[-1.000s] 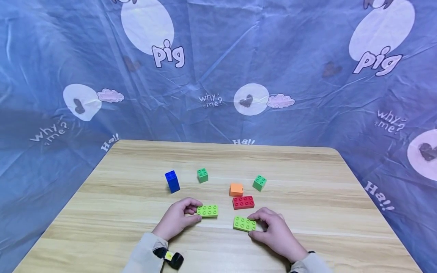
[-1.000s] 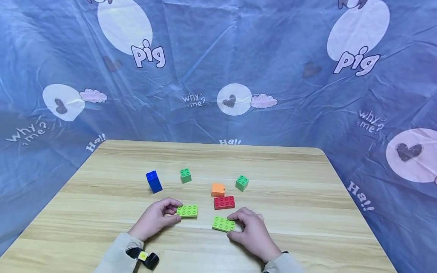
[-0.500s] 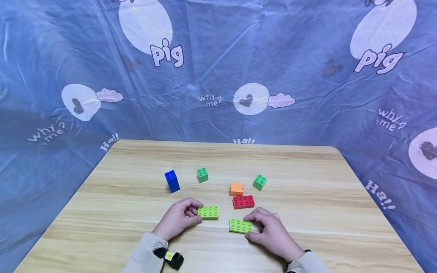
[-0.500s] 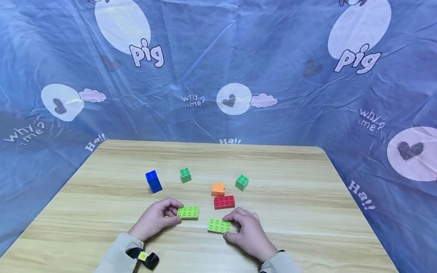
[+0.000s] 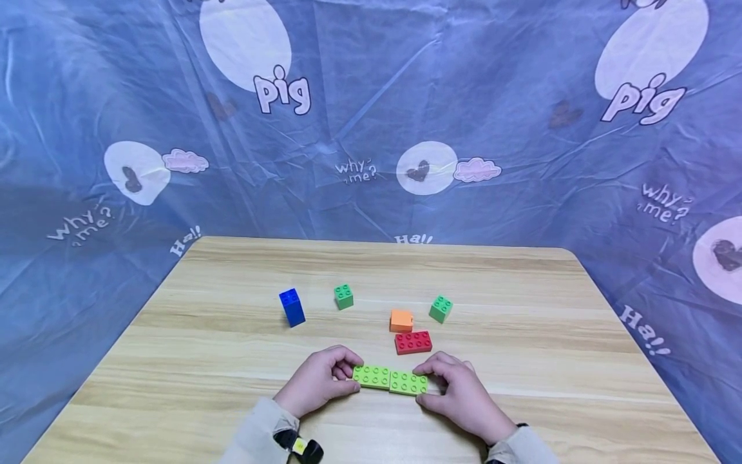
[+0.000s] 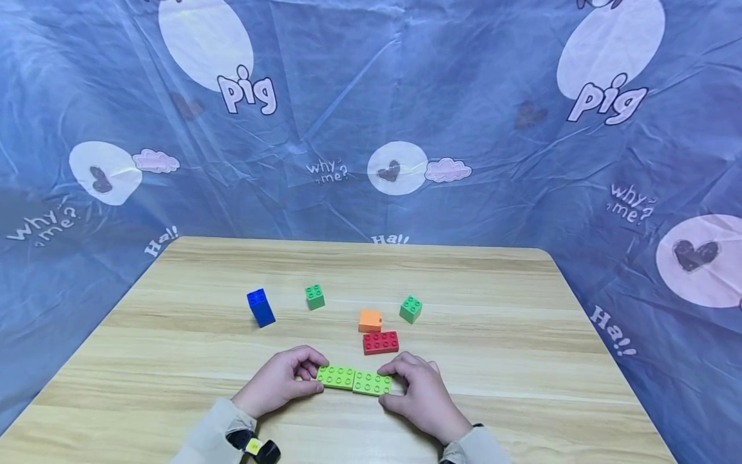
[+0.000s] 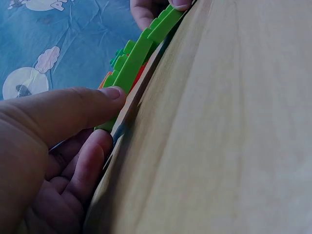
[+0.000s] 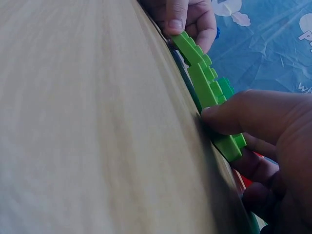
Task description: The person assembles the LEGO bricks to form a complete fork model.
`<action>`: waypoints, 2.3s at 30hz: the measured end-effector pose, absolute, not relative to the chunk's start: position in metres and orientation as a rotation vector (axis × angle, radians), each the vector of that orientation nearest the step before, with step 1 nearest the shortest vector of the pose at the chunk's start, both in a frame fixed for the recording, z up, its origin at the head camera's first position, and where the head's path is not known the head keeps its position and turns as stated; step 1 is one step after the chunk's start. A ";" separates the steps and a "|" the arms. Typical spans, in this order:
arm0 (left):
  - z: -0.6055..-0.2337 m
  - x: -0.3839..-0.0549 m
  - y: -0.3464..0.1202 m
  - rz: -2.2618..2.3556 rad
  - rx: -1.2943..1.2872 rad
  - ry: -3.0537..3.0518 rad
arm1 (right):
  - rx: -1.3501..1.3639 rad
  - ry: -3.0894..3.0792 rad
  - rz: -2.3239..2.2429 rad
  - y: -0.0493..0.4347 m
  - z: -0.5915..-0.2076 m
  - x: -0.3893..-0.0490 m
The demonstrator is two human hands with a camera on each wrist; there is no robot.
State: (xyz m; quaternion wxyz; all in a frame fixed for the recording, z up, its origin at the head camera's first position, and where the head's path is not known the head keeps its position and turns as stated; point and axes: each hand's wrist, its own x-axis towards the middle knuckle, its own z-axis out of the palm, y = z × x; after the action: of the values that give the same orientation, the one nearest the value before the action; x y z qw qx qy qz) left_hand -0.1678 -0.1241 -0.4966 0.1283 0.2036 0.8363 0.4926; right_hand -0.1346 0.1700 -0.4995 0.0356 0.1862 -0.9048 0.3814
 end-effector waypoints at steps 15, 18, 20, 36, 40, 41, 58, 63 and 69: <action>-0.491 -0.162 -0.120 1.346 0.684 2.500 | 0.600 -2.786 1.181 0.170 -0.496 -0.135; -0.490 -0.161 -0.119 1.332 0.712 2.510 | 0.599 -2.788 1.191 0.171 -0.495 -0.135; -0.489 -0.160 -0.118 1.327 0.722 2.517 | 0.593 -2.795 1.198 0.172 -0.495 -0.135; -0.487 -0.160 -0.117 1.289 0.721 2.530 | 0.596 -2.813 1.209 0.173 -0.493 -0.134; -0.487 -0.160 -0.117 1.279 0.714 2.532 | 0.601 -2.812 1.207 0.173 -0.493 -0.134; -0.486 -0.160 -0.117 1.281 0.714 2.531 | 0.602 -2.812 1.206 0.173 -0.494 -0.134; -0.485 -0.160 -0.116 1.277 0.703 2.523 | 0.548 -2.804 1.318 0.178 -0.497 -0.138; -0.484 -0.160 -0.116 1.284 0.691 2.517 | 0.530 -2.790 1.354 0.177 -0.497 -0.139; -0.484 -0.160 -0.117 1.281 0.686 2.522 | 0.536 -2.681 1.500 0.177 -0.498 -0.140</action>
State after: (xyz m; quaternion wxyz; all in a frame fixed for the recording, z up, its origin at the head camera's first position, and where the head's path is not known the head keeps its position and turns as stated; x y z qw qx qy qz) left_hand -0.1603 -0.1168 -0.4844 0.1150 0.2341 0.8608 0.4371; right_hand -0.1400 0.1770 -0.4983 0.0115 0.1718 -0.8597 0.4810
